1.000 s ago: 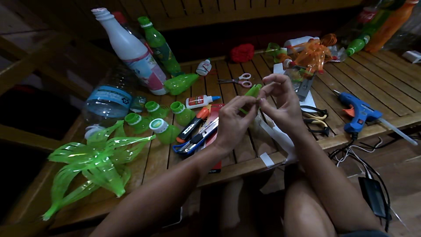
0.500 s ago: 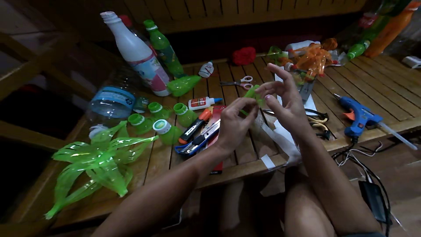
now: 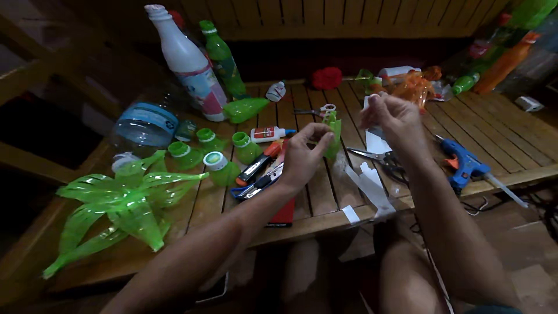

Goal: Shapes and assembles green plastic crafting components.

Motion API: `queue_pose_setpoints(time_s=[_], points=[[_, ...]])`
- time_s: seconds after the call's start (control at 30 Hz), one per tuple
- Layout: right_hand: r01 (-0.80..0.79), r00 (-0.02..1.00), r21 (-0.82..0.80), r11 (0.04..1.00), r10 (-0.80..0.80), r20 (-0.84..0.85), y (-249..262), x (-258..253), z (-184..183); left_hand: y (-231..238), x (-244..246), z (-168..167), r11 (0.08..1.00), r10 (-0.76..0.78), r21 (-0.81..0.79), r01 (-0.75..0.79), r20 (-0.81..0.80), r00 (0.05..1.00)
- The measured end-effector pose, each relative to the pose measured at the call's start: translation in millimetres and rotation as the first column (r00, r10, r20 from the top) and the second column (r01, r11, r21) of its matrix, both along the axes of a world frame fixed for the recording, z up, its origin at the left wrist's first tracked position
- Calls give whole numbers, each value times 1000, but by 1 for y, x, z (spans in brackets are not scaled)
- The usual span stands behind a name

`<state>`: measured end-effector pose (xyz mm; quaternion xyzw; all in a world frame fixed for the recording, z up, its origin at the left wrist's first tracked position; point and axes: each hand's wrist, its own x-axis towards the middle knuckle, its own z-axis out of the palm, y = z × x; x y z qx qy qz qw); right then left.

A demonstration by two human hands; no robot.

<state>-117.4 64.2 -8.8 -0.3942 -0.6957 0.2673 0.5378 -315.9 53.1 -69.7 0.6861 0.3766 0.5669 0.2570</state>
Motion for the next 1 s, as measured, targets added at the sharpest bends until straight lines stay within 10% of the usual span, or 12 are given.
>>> queue_pose_setpoints(time_s=[0.13, 1.0], points=[[-50, 980, -141, 989, 76, 183, 3, -6, -17, 2, -4, 1, 1000, -25, -11, 25, 8, 1000], [-132, 981, -35, 991, 125, -148, -5, -28, -60, -2, -3, 3, 998, -44, -34, 45, 30, 999]])
